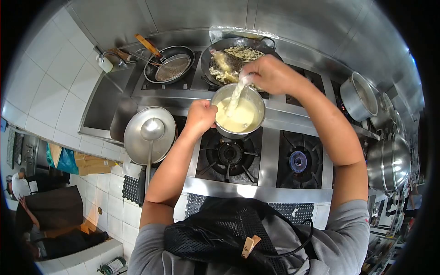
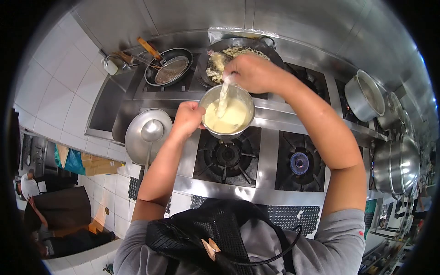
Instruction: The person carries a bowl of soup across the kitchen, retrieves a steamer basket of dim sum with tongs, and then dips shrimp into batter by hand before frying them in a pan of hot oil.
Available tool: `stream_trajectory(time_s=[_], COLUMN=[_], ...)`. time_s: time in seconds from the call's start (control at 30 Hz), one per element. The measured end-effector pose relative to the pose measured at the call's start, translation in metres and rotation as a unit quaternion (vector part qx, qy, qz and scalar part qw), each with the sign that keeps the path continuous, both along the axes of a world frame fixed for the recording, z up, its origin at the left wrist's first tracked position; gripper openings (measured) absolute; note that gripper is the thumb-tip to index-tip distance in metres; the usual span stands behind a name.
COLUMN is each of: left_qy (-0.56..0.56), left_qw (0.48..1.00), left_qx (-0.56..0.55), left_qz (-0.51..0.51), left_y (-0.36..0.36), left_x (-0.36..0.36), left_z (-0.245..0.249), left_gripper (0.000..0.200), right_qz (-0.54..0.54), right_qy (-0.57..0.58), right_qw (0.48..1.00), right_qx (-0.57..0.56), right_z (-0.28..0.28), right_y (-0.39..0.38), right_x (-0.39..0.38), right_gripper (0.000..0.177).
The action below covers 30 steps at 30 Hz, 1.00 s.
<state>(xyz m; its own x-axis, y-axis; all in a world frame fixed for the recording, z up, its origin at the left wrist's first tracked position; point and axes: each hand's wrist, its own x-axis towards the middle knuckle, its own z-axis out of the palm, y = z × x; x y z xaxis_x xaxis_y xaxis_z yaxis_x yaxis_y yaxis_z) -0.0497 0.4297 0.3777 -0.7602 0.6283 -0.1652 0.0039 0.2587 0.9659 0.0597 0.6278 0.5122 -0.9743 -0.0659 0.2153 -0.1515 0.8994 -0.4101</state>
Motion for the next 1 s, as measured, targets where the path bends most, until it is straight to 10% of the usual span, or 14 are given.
stream_trajectory(time_s=[0.2,0.63,1.0], left_qy=[0.035,0.117,0.011], left_qw=[0.999,0.992,0.999], left_qx=[0.031,-0.049,0.022], left_qz=[-0.001,0.014,0.039], left_y=[0.008,0.015,0.015], left_x=[-0.03,-0.051,-0.058], left_z=[0.029,-0.029,0.012], left_gripper=[0.023,0.024,0.023], right_qz=[0.044,0.093,0.093], right_qy=[-0.028,-0.196,-0.055], right_qw=[0.992,0.951,0.994], right_qx=[0.116,0.222,-0.013], right_z=[0.028,-0.126,0.005], right_y=[-0.002,-0.024,0.052], right_x=[-0.028,-0.07,-0.075], right_gripper=[0.014,0.014,0.016])
